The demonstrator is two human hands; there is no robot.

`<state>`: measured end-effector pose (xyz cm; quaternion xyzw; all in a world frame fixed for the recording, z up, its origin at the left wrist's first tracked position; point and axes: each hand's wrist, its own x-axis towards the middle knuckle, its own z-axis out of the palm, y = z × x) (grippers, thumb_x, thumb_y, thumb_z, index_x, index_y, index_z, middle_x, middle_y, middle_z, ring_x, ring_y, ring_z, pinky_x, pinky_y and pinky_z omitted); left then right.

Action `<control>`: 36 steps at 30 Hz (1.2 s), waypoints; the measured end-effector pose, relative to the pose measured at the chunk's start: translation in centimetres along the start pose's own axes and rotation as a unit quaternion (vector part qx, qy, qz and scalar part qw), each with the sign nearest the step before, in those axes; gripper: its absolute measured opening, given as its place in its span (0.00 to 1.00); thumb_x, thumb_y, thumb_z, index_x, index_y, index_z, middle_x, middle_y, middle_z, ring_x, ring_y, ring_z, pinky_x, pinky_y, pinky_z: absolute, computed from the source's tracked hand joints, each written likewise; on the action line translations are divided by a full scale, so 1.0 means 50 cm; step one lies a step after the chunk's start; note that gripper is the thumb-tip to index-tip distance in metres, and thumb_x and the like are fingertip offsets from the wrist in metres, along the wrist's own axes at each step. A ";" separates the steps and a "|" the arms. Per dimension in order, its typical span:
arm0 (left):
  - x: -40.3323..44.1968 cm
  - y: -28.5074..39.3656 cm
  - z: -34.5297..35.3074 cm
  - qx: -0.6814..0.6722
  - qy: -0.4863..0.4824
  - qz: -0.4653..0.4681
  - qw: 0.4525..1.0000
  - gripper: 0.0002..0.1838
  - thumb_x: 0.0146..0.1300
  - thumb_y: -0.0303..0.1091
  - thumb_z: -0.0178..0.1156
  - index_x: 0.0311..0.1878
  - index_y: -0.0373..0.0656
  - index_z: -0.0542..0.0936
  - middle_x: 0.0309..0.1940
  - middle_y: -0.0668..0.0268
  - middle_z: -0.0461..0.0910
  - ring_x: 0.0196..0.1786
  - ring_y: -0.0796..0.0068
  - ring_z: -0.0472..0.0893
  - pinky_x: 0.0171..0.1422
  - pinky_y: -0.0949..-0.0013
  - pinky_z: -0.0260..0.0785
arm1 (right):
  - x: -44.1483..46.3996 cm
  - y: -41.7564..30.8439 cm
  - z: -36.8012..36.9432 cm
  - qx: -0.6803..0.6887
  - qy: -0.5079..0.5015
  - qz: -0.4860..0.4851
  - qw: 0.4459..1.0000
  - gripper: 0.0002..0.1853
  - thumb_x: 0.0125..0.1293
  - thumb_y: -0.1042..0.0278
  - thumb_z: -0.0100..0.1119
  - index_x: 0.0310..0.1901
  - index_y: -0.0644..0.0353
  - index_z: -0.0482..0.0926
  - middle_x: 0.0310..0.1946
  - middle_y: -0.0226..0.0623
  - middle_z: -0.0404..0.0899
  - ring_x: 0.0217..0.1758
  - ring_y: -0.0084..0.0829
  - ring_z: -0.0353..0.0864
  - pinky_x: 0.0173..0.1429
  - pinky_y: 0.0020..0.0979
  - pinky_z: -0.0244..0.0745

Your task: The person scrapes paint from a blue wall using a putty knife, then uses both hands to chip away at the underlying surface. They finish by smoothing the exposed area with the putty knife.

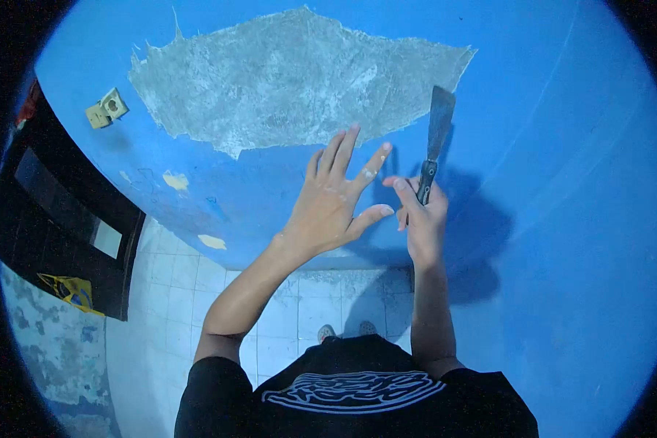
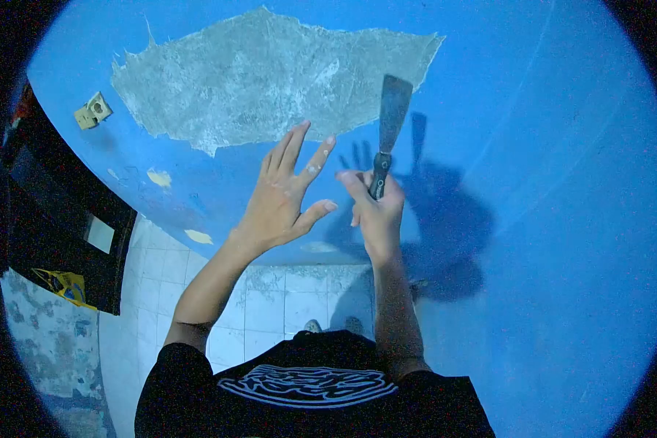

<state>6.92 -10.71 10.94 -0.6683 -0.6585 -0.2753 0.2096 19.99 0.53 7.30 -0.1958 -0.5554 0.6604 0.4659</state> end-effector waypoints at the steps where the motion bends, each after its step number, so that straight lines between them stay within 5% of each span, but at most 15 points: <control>1: -0.003 0.004 -0.006 0.022 -0.011 0.005 1.000 0.42 0.63 0.64 0.50 0.75 0.51 0.57 0.73 0.41 0.50 0.72 0.38 0.56 0.71 0.44 0.50 | -0.005 -0.009 0.007 0.011 -0.019 -0.018 1.000 0.11 0.61 0.67 0.67 0.30 0.61 0.75 0.26 0.33 0.81 0.14 0.13 0.66 0.15 0.19 0.58; 7: -0.015 0.015 -0.020 -0.026 -0.017 0.021 0.999 0.42 0.62 0.69 0.47 0.74 0.56 0.60 0.72 0.40 0.50 0.71 0.37 0.55 0.69 0.38 0.49 | -0.033 -0.077 0.041 -0.040 -0.024 -0.020 0.999 0.11 0.54 0.79 0.66 0.29 0.59 0.70 0.29 0.39 0.81 0.16 0.14 0.66 0.16 0.18 0.57; 10: -0.018 0.022 -0.029 -0.014 -0.022 0.027 0.999 0.44 0.61 0.71 0.46 0.73 0.51 0.62 0.72 0.42 0.51 0.71 0.39 0.58 0.71 0.43 0.50 | -0.036 -0.079 0.040 -0.056 -0.020 -0.018 0.998 0.13 0.53 0.80 0.67 0.30 0.59 0.69 0.27 0.38 0.81 0.16 0.13 0.66 0.16 0.18 0.57; 19: -0.029 0.035 -0.032 -0.018 -0.024 0.029 0.999 0.43 0.60 0.72 0.46 0.70 0.51 0.66 0.71 0.42 0.52 0.70 0.40 0.59 0.70 0.41 0.50 | -0.060 -0.106 0.049 -0.072 0.027 -0.020 0.997 0.11 0.49 0.73 0.74 0.23 0.60 0.77 0.19 0.23 0.73 0.17 0.12 0.67 0.18 0.18 0.61; 25: -0.030 0.052 -0.040 0.027 -0.042 0.030 0.998 0.40 0.60 0.71 0.48 0.70 0.57 0.66 0.72 0.43 0.50 0.71 0.40 0.56 0.65 0.32 0.51 | -0.071 -0.100 0.031 -0.142 -0.006 -0.044 0.989 0.15 0.49 0.81 0.71 0.26 0.57 0.70 0.23 0.28 0.76 0.17 0.11 0.67 0.19 0.18 0.58; 29: -0.033 0.052 -0.035 0.032 -0.044 0.024 0.998 0.39 0.60 0.71 0.47 0.70 0.58 0.66 0.73 0.44 0.50 0.71 0.40 0.56 0.65 0.31 0.51 | -0.068 -0.092 0.036 -0.105 0.016 -0.069 0.992 0.15 0.49 0.81 0.70 0.25 0.56 0.69 0.23 0.29 0.77 0.17 0.12 0.66 0.18 0.18 0.58; 31: -0.035 0.053 -0.033 0.054 -0.051 0.022 0.997 0.41 0.61 0.72 0.44 0.69 0.54 0.67 0.73 0.45 0.51 0.72 0.43 0.57 0.69 0.36 0.48 | -0.068 -0.100 0.038 -0.044 0.032 0.003 0.998 0.17 0.50 0.81 0.70 0.24 0.55 0.67 0.23 0.31 0.78 0.17 0.12 0.67 0.18 0.17 0.57; 36: -0.040 0.047 -0.022 0.033 -0.049 0.022 0.998 0.40 0.62 0.70 0.46 0.70 0.55 0.66 0.73 0.45 0.50 0.72 0.42 0.57 0.67 0.33 0.49 | -0.063 -0.084 0.029 -0.089 -0.007 -0.032 0.996 0.16 0.53 0.79 0.69 0.25 0.56 0.67 0.22 0.32 0.78 0.16 0.12 0.66 0.17 0.18 0.57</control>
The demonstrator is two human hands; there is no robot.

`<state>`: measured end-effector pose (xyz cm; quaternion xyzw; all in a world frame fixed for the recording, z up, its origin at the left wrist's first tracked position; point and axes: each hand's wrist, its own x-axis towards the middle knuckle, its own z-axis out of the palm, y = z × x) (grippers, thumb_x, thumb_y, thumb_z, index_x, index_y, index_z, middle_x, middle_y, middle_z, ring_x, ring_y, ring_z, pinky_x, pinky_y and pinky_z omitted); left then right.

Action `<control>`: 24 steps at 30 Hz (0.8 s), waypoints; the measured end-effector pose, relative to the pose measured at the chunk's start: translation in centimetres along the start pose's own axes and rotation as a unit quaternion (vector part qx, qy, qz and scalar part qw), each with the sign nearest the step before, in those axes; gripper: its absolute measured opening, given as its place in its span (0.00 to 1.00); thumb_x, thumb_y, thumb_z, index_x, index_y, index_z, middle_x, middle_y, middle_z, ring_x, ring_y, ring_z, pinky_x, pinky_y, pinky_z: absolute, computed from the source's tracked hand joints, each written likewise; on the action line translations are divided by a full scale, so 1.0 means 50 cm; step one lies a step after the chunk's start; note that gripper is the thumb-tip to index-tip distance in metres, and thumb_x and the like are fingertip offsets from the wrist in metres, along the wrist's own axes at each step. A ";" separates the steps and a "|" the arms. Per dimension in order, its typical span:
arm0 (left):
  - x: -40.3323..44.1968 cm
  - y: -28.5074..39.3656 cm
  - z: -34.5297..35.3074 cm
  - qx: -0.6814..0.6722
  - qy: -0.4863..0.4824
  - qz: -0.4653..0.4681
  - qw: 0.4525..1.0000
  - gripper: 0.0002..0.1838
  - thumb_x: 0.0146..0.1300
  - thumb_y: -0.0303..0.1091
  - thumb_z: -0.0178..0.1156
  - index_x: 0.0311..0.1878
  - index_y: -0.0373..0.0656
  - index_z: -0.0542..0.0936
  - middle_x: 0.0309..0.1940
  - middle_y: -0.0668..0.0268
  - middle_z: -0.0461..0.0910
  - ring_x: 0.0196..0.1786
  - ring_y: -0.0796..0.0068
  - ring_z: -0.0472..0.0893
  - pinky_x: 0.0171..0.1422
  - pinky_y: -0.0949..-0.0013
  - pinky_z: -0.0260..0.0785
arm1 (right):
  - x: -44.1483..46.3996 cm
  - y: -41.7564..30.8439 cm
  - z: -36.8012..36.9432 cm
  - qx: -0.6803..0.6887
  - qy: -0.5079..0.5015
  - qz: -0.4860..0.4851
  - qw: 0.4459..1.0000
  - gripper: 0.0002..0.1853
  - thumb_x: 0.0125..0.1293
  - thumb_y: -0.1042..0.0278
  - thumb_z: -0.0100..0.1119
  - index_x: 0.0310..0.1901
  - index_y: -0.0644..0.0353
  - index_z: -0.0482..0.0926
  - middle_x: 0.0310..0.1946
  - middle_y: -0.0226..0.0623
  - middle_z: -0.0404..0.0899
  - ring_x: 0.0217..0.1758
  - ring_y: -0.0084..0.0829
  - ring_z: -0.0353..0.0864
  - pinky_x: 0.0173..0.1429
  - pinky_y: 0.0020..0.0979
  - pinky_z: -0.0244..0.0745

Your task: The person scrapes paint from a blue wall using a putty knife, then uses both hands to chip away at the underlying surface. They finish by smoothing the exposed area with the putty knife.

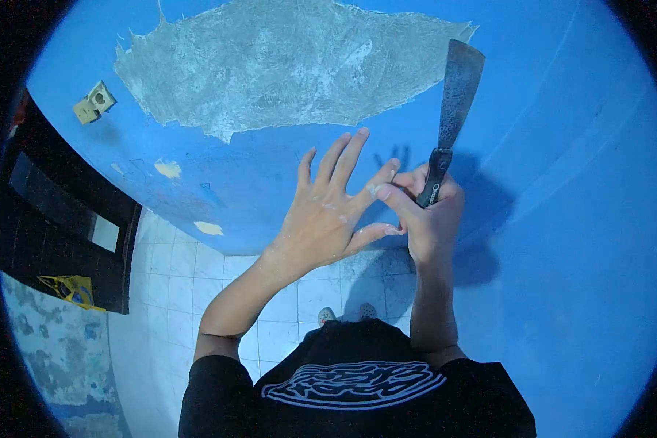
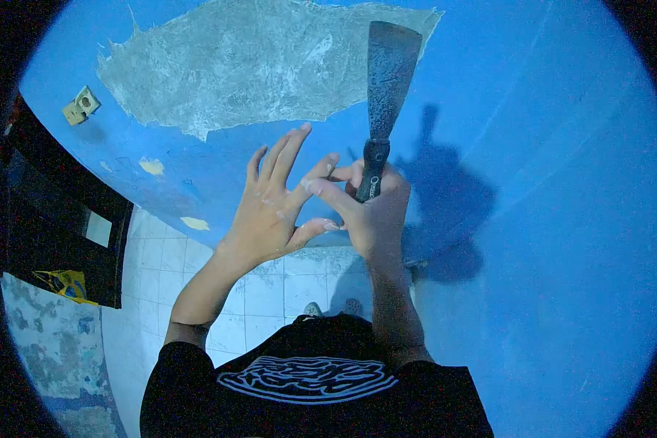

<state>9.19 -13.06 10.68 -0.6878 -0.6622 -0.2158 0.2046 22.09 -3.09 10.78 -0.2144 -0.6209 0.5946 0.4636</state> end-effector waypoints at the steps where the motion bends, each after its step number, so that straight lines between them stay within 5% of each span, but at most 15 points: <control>1: 0.000 -0.002 0.002 -0.012 -0.003 -0.001 1.000 0.39 0.62 0.69 0.47 0.71 0.55 0.65 0.73 0.44 0.49 0.72 0.41 0.56 0.65 0.30 0.50 | 0.002 0.004 -0.001 -0.010 -0.017 -0.012 1.000 0.15 0.55 0.78 0.68 0.25 0.56 0.67 0.22 0.33 0.78 0.15 0.12 0.65 0.17 0.18 0.57; 5: 0.008 -0.028 0.038 -0.069 0.034 -0.005 0.997 0.36 0.66 0.63 0.47 0.66 0.45 0.70 0.68 0.43 0.60 0.68 0.43 0.64 0.69 0.47 0.55 | 0.038 0.051 0.006 0.029 0.005 0.015 0.999 0.13 0.61 0.73 0.65 0.26 0.57 0.68 0.18 0.30 0.74 0.14 0.13 0.64 0.16 0.19 0.56; 6: 0.022 -0.049 0.075 -0.182 0.064 -0.047 0.980 0.32 0.69 0.59 0.46 0.63 0.41 0.71 0.64 0.45 0.66 0.64 0.47 0.69 0.65 0.52 0.61 | 0.058 0.085 0.002 0.009 -0.009 0.014 1.000 0.14 0.65 0.66 0.61 0.25 0.58 0.68 0.16 0.28 0.72 0.12 0.14 0.64 0.14 0.21 0.56; 9: 0.107 -0.093 0.144 -0.476 0.050 -0.231 0.847 0.24 0.75 0.46 0.42 0.54 0.34 0.75 0.48 0.53 0.80 0.54 0.62 0.79 0.54 0.63 0.71 | 0.101 0.176 0.024 0.040 -0.022 0.030 0.999 0.20 0.73 0.56 0.50 0.25 0.60 0.69 0.13 0.27 0.67 0.10 0.17 0.63 0.12 0.23 0.56; 12: 0.211 -0.122 0.163 -0.560 0.016 -0.253 0.789 0.22 0.76 0.45 0.43 0.50 0.32 0.75 0.42 0.57 0.82 0.45 0.68 0.82 0.43 0.64 0.75 | 0.142 0.200 0.061 0.066 -0.015 0.048 0.997 0.24 0.76 0.52 0.40 0.25 0.61 0.69 0.11 0.28 0.64 0.08 0.20 0.62 0.11 0.25 0.55; 14: 0.275 -0.132 0.158 -0.631 0.162 -0.302 0.696 0.21 0.75 0.43 0.45 0.46 0.30 0.74 0.35 0.54 0.82 0.33 0.67 0.83 0.32 0.65 0.76 | 0.172 0.199 0.074 0.044 -0.020 0.043 0.998 0.25 0.76 0.51 0.38 0.25 0.62 0.69 0.11 0.30 0.66 0.08 0.21 0.62 0.11 0.26 0.55; 18: 0.347 -0.157 0.162 -0.629 0.152 -0.325 0.690 0.22 0.75 0.43 0.44 0.40 0.29 0.74 0.24 0.53 0.81 0.21 0.67 0.80 0.24 0.66 0.73 | 0.253 0.165 0.088 0.015 -0.028 0.012 0.999 0.23 0.75 0.56 0.38 0.30 0.65 0.74 0.12 0.33 0.69 0.10 0.22 0.66 0.11 0.26 0.57; 23: 0.404 -0.167 0.138 -0.578 0.180 -0.343 0.718 0.26 0.74 0.48 0.44 0.28 0.34 0.75 0.16 0.59 0.76 0.14 0.72 0.73 0.18 0.68 0.63 | 0.314 0.156 0.120 -0.078 0.086 -0.073 0.991 0.18 0.69 0.67 0.41 0.41 0.72 0.80 0.18 0.47 0.76 0.15 0.37 0.77 0.19 0.38 0.69; 24: 0.396 -0.167 0.164 -0.576 0.187 -0.351 0.714 0.27 0.74 0.49 0.45 0.28 0.35 0.75 0.15 0.61 0.75 0.14 0.73 0.71 0.17 0.68 0.62 | 0.335 0.216 0.117 -0.117 0.125 -0.155 0.973 0.18 0.68 0.67 0.43 0.34 0.75 0.78 0.18 0.52 0.76 0.16 0.42 0.77 0.22 0.42 0.70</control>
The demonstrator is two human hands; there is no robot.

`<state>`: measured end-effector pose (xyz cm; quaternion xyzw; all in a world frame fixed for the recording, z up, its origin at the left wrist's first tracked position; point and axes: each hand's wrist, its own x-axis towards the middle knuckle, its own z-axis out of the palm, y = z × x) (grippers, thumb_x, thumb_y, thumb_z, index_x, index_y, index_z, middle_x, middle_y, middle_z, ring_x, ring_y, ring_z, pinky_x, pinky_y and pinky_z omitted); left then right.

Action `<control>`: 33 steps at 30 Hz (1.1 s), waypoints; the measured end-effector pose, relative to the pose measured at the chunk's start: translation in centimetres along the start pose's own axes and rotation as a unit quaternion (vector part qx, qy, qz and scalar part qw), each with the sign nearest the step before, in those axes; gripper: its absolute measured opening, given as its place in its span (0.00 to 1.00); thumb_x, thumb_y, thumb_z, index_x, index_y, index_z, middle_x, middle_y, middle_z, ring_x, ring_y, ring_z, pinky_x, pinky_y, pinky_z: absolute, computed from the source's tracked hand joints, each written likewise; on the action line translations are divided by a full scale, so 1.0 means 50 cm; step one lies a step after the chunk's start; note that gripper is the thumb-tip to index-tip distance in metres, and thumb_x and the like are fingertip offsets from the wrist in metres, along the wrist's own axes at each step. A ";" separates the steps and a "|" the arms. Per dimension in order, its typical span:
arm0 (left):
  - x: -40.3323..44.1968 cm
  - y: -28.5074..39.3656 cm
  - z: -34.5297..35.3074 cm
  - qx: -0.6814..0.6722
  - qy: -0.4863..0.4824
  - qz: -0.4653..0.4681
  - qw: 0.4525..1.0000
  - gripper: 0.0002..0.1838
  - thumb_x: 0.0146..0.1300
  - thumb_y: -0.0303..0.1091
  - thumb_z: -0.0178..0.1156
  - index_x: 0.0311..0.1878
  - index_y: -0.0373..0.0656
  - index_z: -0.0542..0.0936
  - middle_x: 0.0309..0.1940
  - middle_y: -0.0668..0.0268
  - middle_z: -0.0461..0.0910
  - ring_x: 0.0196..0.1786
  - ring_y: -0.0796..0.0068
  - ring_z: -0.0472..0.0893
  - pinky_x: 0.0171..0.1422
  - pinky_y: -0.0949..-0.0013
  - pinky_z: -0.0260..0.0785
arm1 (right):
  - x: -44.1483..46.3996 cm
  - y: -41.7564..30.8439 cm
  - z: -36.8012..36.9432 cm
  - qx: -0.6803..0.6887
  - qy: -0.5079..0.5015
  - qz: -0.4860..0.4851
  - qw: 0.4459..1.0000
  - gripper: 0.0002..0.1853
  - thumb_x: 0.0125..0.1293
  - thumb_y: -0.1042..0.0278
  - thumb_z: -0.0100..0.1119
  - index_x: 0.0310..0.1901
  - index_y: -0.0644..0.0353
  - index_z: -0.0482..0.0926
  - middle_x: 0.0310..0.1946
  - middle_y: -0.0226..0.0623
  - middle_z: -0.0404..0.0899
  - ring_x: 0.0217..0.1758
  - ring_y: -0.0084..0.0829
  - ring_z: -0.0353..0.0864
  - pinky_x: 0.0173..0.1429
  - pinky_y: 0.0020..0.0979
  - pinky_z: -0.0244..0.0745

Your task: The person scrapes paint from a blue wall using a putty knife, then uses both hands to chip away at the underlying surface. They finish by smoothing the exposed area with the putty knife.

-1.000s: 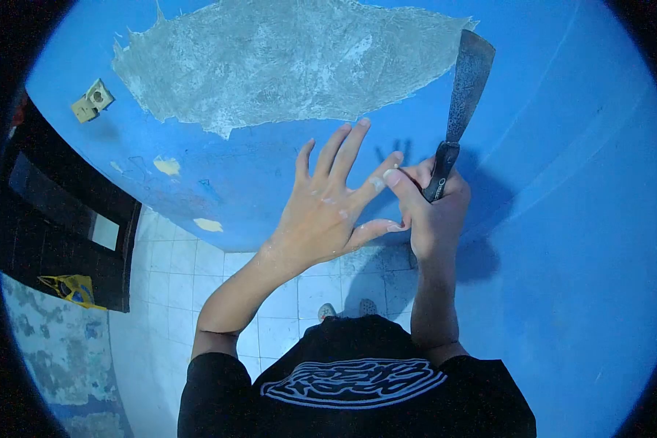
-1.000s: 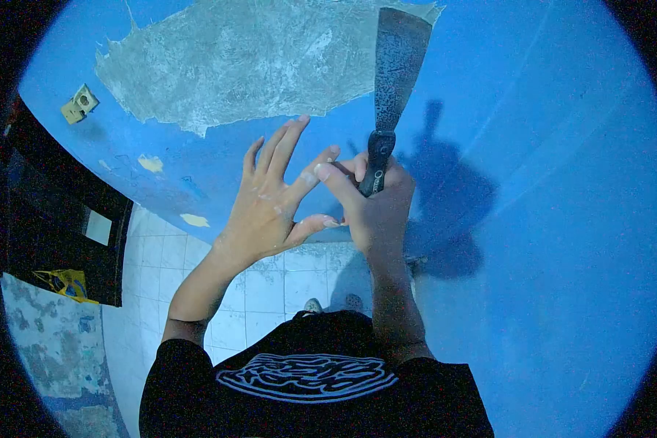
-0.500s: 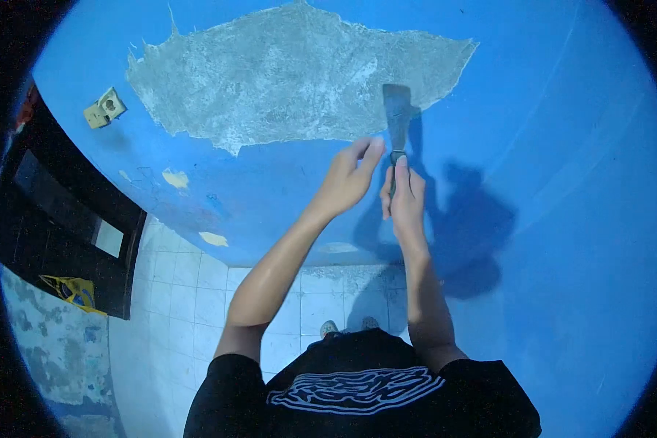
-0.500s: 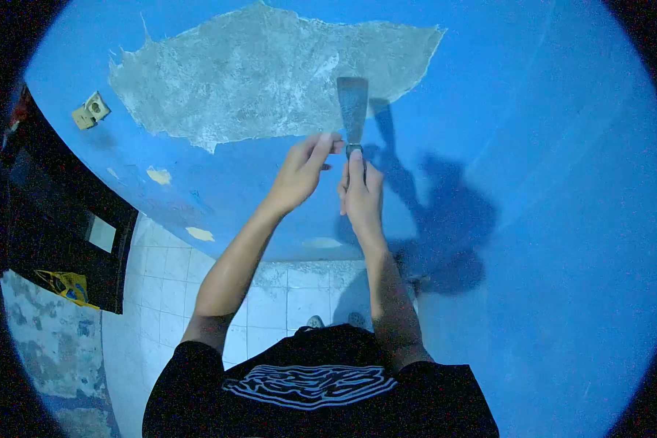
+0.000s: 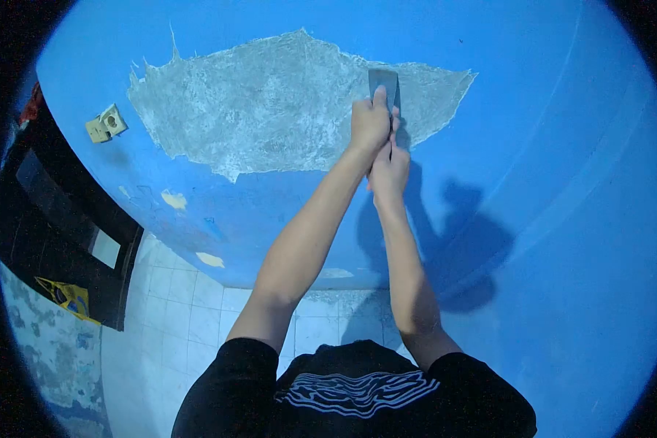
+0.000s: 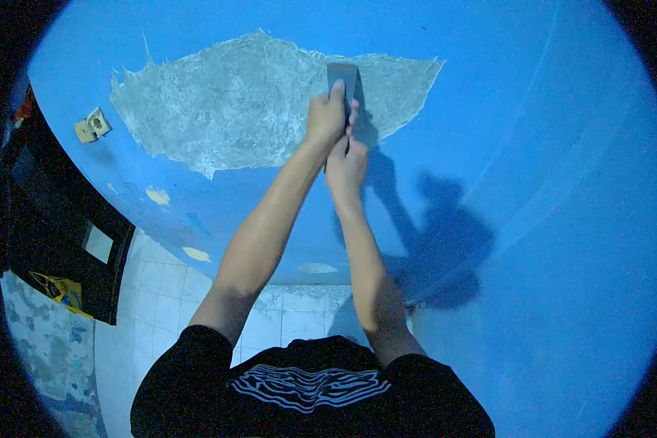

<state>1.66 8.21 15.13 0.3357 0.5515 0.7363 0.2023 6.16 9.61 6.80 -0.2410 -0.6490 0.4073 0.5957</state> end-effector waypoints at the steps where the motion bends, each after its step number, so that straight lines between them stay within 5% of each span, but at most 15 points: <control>1: 0.001 -0.021 0.002 -0.001 0.011 -0.002 1.000 0.27 0.73 0.50 0.45 0.27 0.35 0.75 0.15 0.63 0.74 0.13 0.74 0.69 0.17 0.68 0.60 | 0.001 -0.011 -0.006 0.001 0.001 -0.002 1.000 0.18 0.68 0.67 0.43 0.34 0.75 0.78 0.18 0.52 0.76 0.16 0.42 0.77 0.22 0.42 0.70; 3: 0.017 -0.017 0.004 -0.015 0.017 -0.020 1.000 0.28 0.73 0.51 0.46 0.27 0.36 0.76 0.14 0.64 0.72 0.13 0.74 0.69 0.17 0.67 0.59 | 0.000 -0.031 -0.021 0.018 -0.075 0.143 0.987 0.20 0.68 0.67 0.43 0.28 0.76 0.77 0.15 0.50 0.74 0.14 0.42 0.76 0.21 0.41 0.69; 7: 0.015 -0.026 0.018 -0.009 0.022 0.003 1.000 0.28 0.73 0.52 0.46 0.27 0.36 0.76 0.14 0.64 0.72 0.14 0.73 0.69 0.18 0.66 0.61 | 0.007 -0.025 -0.035 -0.001 -0.077 0.092 0.993 0.22 0.70 0.65 0.43 0.25 0.75 0.76 0.13 0.48 0.73 0.12 0.41 0.73 0.20 0.40 0.68; 9: 0.023 -0.035 0.026 -0.019 0.024 0.007 1.000 0.28 0.73 0.52 0.46 0.27 0.36 0.76 0.14 0.64 0.72 0.14 0.73 0.70 0.18 0.66 0.61 | -0.015 -0.028 -0.050 0.071 -0.055 0.169 0.981 0.24 0.71 0.64 0.44 0.24 0.75 0.76 0.13 0.48 0.74 0.10 0.40 0.70 0.17 0.40 0.64; 10: 0.025 -0.011 0.030 -0.013 0.029 0.027 0.999 0.28 0.73 0.50 0.46 0.23 0.37 0.74 0.13 0.64 0.72 0.13 0.74 0.69 0.16 0.66 0.61 | -0.002 -0.069 -0.044 0.092 -0.046 0.182 0.978 0.29 0.75 0.57 0.43 0.16 0.66 0.71 0.07 0.31 0.64 0.07 0.22 0.61 0.11 0.30 0.51; 11: 0.026 0.011 0.035 -0.006 0.034 0.043 0.998 0.29 0.73 0.49 0.45 0.20 0.37 0.72 0.12 0.64 0.71 0.12 0.74 0.69 0.15 0.66 0.60 | 0.019 -0.071 -0.037 0.090 -0.046 0.185 0.977 0.29 0.75 0.57 0.43 0.16 0.66 0.71 0.07 0.31 0.64 0.07 0.22 0.61 0.11 0.30 0.51; 13: 0.039 0.070 0.049 -0.075 0.007 0.031 0.997 0.28 0.74 0.49 0.45 0.22 0.37 0.72 0.12 0.65 0.69 0.12 0.74 0.68 0.15 0.66 0.60 | 0.079 -0.080 -0.029 0.027 -0.016 0.006 0.999 0.30 0.76 0.55 0.42 0.16 0.65 0.70 0.08 0.31 0.64 0.07 0.21 0.59 0.11 0.29 0.50; 14: 0.039 0.089 0.052 -0.108 -0.006 0.020 0.994 0.28 0.74 0.49 0.44 0.23 0.37 0.72 0.12 0.65 0.69 0.12 0.74 0.68 0.15 0.66 0.60 | 0.090 -0.090 -0.029 0.043 -0.009 -0.007 0.999 0.30 0.76 0.55 0.43 0.16 0.63 0.70 0.08 0.30 0.64 0.06 0.21 0.58 0.11 0.29 0.50; 18: 0.011 0.060 0.039 -0.114 -0.022 -0.025 0.993 0.27 0.74 0.50 0.44 0.27 0.37 0.73 0.14 0.64 0.71 0.12 0.73 0.69 0.15 0.67 0.61 | 0.042 -0.084 -0.065 0.047 -0.046 0.057 0.996 0.26 0.74 0.59 0.45 0.25 0.75 0.77 0.12 0.43 0.71 0.16 0.31 0.72 0.26 0.37 0.65; 23: 0.016 0.016 0.033 -0.219 -0.038 -0.058 0.973 0.25 0.76 0.47 0.39 0.32 0.36 0.73 0.16 0.63 0.72 0.12 0.74 0.68 0.14 0.69 0.60 | 0.006 -0.089 -0.074 0.047 -0.090 0.163 0.982 0.27 0.74 0.59 0.44 0.19 0.69 0.74 0.10 0.36 0.69 0.10 0.25 0.66 0.17 0.34 0.60; 26: 0.022 0.005 0.021 -0.176 -0.055 -0.046 0.982 0.24 0.76 0.46 0.36 0.32 0.36 0.71 0.15 0.63 0.71 0.12 0.75 0.66 0.13 0.68 0.58 | 0.004 -0.056 -0.052 0.069 -0.067 0.103 0.990 0.29 0.76 0.53 0.43 0.17 0.62 0.69 0.08 0.28 0.62 0.07 0.19 0.57 0.09 0.26 0.48; 33: 0.025 0.027 0.029 -0.119 0.004 -0.061 0.991 0.24 0.76 0.45 0.39 0.28 0.37 0.70 0.13 0.62 0.70 0.10 0.75 0.64 0.12 0.67 0.55 | 0.005 -0.066 -0.041 0.071 -0.050 0.096 0.992 0.29 0.77 0.53 0.41 0.17 0.61 0.67 0.07 0.28 0.61 0.06 0.21 0.56 0.09 0.27 0.48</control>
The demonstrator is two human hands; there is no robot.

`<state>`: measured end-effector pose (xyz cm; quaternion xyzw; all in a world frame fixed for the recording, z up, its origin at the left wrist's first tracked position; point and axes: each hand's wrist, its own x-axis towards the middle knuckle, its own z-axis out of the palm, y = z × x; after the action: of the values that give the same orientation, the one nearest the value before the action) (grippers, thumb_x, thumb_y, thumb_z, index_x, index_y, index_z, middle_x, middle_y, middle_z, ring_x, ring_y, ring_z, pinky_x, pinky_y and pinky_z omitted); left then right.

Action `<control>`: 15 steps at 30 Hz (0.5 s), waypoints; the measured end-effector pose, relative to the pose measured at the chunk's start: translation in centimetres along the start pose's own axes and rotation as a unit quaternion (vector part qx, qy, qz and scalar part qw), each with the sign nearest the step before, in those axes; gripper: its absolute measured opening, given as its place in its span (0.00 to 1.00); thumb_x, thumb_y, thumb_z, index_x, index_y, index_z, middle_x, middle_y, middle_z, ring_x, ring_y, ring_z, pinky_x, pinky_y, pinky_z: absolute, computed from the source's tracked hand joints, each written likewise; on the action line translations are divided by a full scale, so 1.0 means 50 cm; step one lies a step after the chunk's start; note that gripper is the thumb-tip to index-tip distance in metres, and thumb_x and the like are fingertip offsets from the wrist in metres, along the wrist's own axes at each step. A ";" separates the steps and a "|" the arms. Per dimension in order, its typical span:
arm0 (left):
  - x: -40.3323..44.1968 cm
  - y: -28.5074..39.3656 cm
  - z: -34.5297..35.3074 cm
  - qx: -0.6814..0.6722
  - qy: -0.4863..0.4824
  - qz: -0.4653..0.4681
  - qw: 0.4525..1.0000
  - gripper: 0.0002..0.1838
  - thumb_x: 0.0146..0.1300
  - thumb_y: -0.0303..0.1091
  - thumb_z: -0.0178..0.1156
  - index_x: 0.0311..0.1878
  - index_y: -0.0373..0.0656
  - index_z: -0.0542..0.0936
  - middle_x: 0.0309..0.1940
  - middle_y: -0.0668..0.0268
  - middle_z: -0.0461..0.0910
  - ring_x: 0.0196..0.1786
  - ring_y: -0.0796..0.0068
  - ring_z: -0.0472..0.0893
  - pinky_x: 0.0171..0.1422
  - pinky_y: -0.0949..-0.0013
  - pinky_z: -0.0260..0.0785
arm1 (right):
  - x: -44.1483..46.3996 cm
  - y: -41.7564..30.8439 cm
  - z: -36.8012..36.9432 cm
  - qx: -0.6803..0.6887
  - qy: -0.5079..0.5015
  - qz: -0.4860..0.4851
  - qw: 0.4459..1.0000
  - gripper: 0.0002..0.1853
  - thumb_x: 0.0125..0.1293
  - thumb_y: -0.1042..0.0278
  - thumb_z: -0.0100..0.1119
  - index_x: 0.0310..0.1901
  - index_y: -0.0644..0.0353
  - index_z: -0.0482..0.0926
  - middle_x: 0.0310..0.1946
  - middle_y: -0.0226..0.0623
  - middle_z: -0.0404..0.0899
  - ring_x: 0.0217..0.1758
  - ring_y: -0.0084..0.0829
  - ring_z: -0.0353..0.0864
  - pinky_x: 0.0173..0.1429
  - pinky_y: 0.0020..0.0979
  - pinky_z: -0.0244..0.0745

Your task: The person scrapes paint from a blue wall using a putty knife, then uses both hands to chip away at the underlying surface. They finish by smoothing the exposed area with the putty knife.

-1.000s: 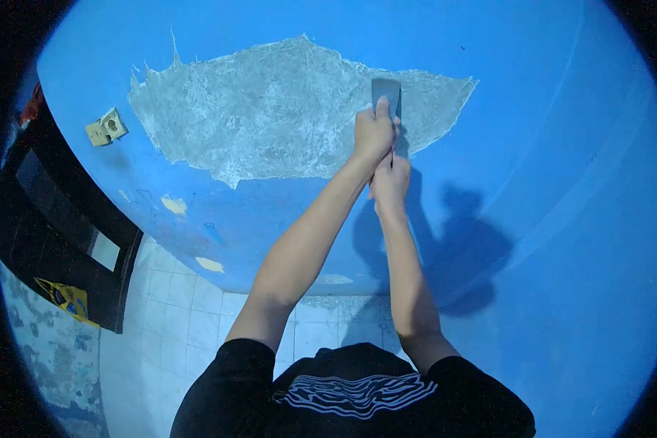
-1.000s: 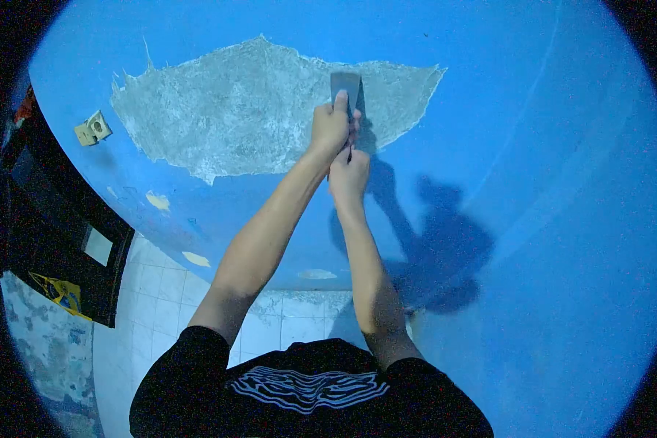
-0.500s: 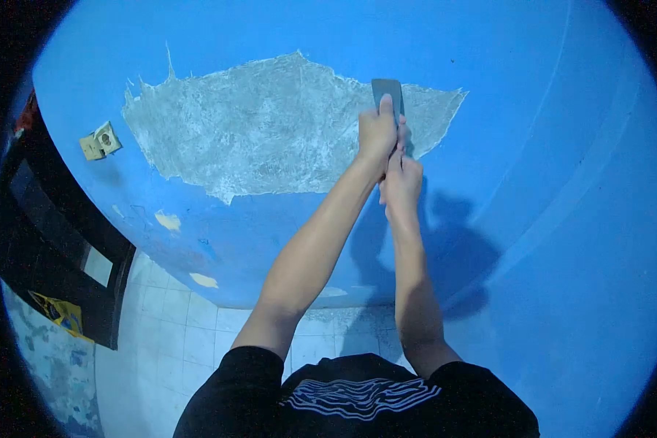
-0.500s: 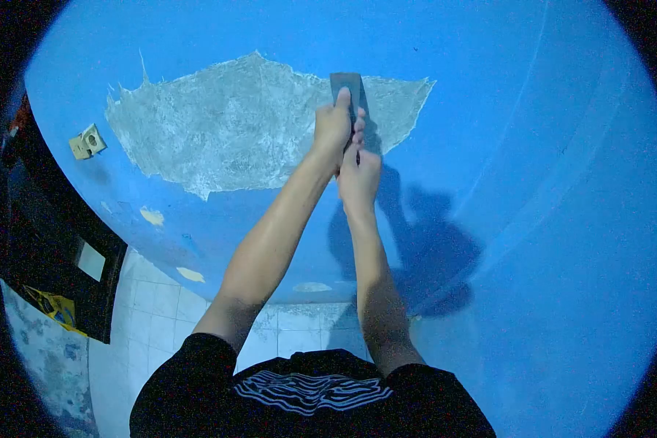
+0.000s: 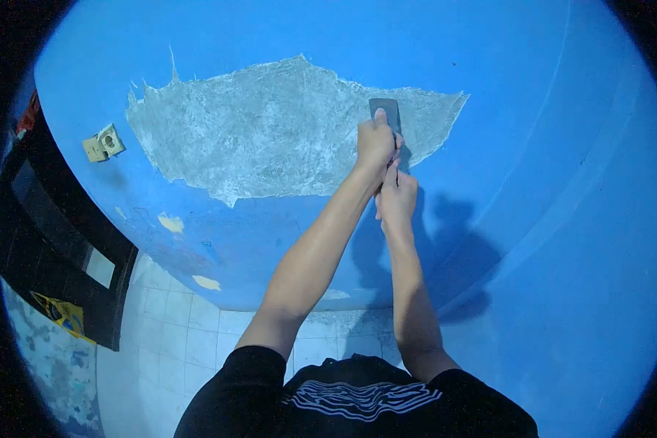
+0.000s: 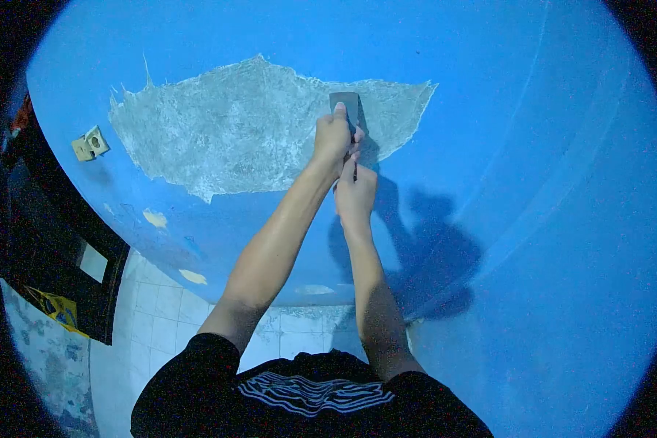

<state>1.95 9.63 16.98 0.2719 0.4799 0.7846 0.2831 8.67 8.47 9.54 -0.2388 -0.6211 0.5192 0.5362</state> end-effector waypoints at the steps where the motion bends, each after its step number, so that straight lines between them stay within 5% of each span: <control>1: 0.010 0.011 0.001 0.014 -0.005 0.016 1.000 0.24 0.76 0.45 0.39 0.27 0.36 0.69 0.13 0.62 0.70 0.10 0.74 0.65 0.12 0.67 0.55 | 0.007 -0.014 0.007 0.014 0.001 0.032 0.999 0.29 0.77 0.53 0.41 0.16 0.61 0.66 0.07 0.28 0.61 0.05 0.21 0.56 0.09 0.27 0.48; 3: 0.011 0.013 0.003 0.027 -0.006 0.036 0.999 0.26 0.76 0.44 0.40 0.23 0.36 0.69 0.12 0.62 0.70 0.11 0.74 0.65 0.13 0.67 0.56 | 0.016 -0.012 0.006 0.026 0.005 0.068 0.997 0.30 0.76 0.52 0.42 0.16 0.61 0.66 0.07 0.29 0.61 0.05 0.21 0.56 0.09 0.28 0.48; 6: -0.008 0.005 0.004 0.041 0.005 0.031 0.999 0.27 0.75 0.45 0.41 0.23 0.36 0.69 0.12 0.62 0.70 0.11 0.74 0.65 0.14 0.67 0.57 | 0.009 0.001 -0.002 0.000 0.007 -0.002 1.000 0.30 0.76 0.51 0.42 0.16 0.61 0.66 0.07 0.29 0.62 0.05 0.21 0.56 0.09 0.28 0.48; 10: 0.006 0.021 0.024 0.080 0.044 0.062 0.994 0.26 0.75 0.44 0.41 0.23 0.35 0.69 0.13 0.63 0.71 0.12 0.75 0.66 0.14 0.67 0.58 | 0.018 -0.025 -0.003 0.035 -0.004 0.061 0.998 0.30 0.76 0.51 0.42 0.17 0.60 0.67 0.08 0.29 0.63 0.06 0.20 0.56 0.09 0.27 0.48; 15: -0.015 0.010 0.009 -0.008 -0.009 0.010 1.000 0.20 0.75 0.44 0.42 0.30 0.38 0.67 0.16 0.65 0.70 0.13 0.77 0.65 0.14 0.69 0.57 | -0.002 -0.041 -0.022 0.052 -0.020 0.080 0.995 0.30 0.76 0.51 0.42 0.17 0.60 0.69 0.09 0.28 0.62 0.06 0.19 0.55 0.09 0.27 0.47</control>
<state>2.69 9.16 17.49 0.2815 0.4685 0.7887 0.2814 10.25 8.12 11.22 -0.2493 -0.5828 0.5966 0.4922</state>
